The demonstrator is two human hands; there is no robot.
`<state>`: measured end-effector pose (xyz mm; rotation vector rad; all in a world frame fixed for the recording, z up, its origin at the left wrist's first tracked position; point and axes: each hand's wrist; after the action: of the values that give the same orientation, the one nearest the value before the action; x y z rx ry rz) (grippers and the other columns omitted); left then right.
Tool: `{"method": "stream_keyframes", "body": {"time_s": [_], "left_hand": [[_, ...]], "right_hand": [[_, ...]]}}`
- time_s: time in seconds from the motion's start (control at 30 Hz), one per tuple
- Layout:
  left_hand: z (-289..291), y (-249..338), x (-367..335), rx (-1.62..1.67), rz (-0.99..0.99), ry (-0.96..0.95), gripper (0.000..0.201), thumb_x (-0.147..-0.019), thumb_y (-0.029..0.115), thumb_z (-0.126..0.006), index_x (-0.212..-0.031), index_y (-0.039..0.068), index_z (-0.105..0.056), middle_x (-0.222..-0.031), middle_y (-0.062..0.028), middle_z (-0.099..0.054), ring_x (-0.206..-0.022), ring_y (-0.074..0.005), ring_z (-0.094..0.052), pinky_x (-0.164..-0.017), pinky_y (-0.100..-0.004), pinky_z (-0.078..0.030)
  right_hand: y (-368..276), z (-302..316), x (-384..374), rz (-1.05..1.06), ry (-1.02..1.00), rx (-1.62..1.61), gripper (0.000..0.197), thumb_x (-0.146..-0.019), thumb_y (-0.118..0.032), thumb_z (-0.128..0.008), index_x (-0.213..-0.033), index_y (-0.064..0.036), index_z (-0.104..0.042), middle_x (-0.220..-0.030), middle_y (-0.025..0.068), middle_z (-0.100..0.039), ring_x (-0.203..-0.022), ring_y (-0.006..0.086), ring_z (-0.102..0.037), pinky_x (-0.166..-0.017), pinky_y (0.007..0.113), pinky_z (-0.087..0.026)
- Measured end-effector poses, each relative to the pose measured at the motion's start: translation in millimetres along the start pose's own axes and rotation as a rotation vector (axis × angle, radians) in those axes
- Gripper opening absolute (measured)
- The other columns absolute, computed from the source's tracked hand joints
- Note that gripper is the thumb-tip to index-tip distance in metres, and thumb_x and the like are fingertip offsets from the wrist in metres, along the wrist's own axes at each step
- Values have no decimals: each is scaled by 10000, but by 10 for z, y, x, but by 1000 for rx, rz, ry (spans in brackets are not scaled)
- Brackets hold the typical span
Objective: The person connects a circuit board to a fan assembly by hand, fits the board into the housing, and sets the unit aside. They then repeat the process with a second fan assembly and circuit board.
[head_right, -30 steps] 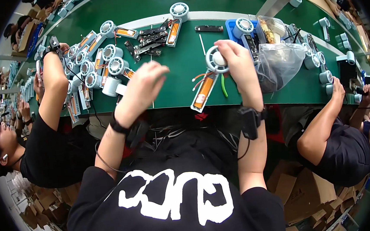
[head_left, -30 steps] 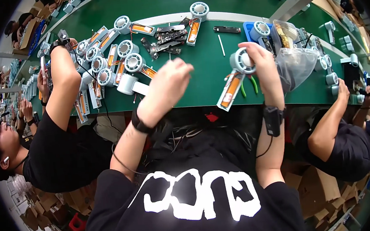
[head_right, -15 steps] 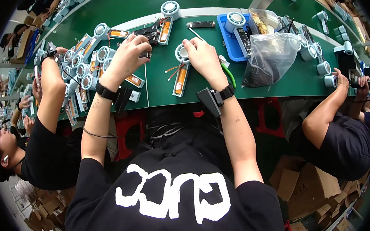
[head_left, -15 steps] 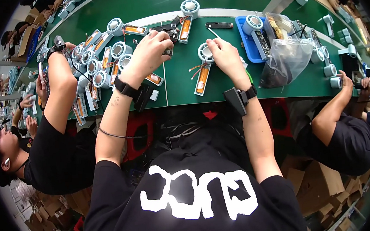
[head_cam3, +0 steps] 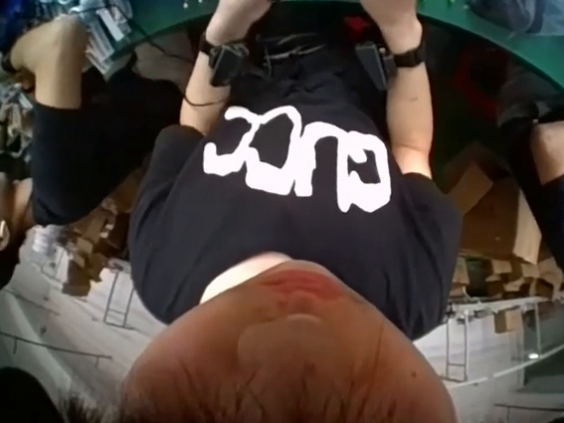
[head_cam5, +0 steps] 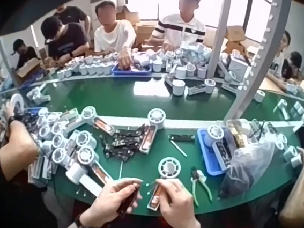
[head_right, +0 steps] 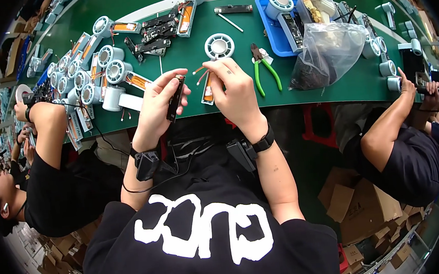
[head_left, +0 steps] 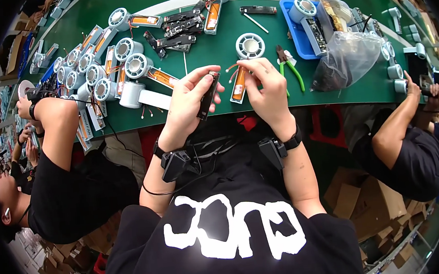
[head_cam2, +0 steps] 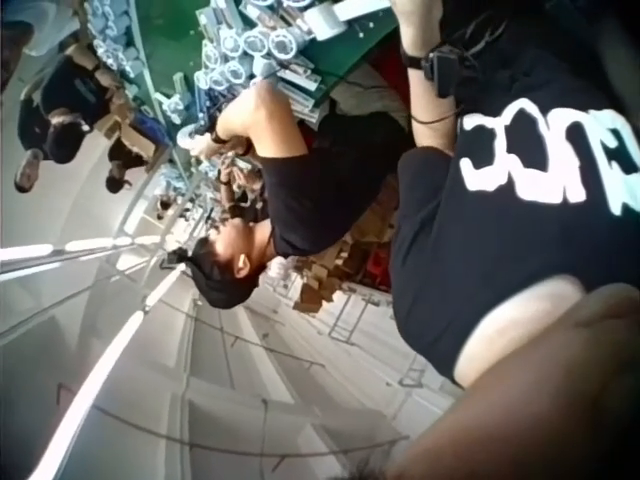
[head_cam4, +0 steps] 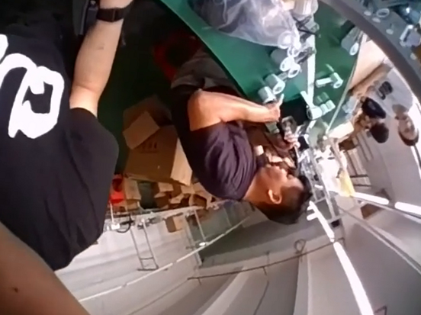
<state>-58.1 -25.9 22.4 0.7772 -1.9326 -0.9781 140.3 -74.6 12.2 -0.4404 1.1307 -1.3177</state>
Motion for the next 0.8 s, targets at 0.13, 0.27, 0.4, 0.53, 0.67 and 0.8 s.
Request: {"method": "stream_keyframes", "body": {"time_s": [0.13, 0.27, 0.4, 0.53, 0.67, 0.8], "left_hand": [[6, -80, -14, 134, 61, -37, 317, -1064, 125, -496, -1335, 10, -613, -949, -80, -676, -724, -84, -627, -553, -229, -512], [-16, -89, -7, 83, 22, -11, 326, -1066, 137, -493, -1343, 14, -612, -963, -72, -675, -747, -86, -619, -609, -228, -518], [1, -133, -57, 142, 6, 0, 329, -1065, 136, -496, -1348, 16, -612, -952, -64, -673, -798, -85, -614, -680, -234, -518], [4, -216, -84, 48, -20, 40, 319, -1068, 138, -506, -1342, 16, -615, -992, -69, -668, -833, -87, -607, -724, -245, -517], [-4, -304, -114, 114, -64, 63, 293, -1063, 127, -525, -1316, 26, -634, -1037, -49, -659, -844, -74, -598, -751, -228, -518], [-87, -331, -123, 99, -74, 86, 289, -1062, 134, -545, -1316, 20, -624, -1083, -55, -645, -845, -81, -604, -746, -239, -525]], "right_hand": [[-33, -6, -118, 52, -79, 126, 199, -873, 11, -693, -1056, -54, -734, -975, 86, -675, -756, 234, -681, -669, 329, -547], [-19, -16, -180, 126, -155, 245, 158, -867, -35, -730, -1021, -65, -748, -958, 73, -684, -786, 248, -700, -681, 336, -561], [17, -39, -175, 140, -206, 225, 142, -861, -67, -750, -1003, -66, -749, -947, 71, -695, -789, 257, -705, -683, 337, -565], [64, -66, -145, 110, -235, 160, 133, -860, -56, -751, -993, -52, -742, -940, 79, -704, -779, 256, -705, -680, 333, -564], [131, -113, -102, 95, -181, 110, 122, -861, -38, -745, -983, -37, -736, -929, 92, -706, -772, 259, -702, -679, 331, -564], [182, -183, -76, 123, -64, 48, 110, -884, -12, -721, -993, -20, -725, -915, 106, -707, -744, 239, -688, -658, 316, -549]]}}
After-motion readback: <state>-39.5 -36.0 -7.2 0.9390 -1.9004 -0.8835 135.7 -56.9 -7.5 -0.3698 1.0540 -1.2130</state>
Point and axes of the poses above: each hand's wrist, its own x-axis away from the middle knuckle, its own z-axis out of the back of the hand, y = z × x
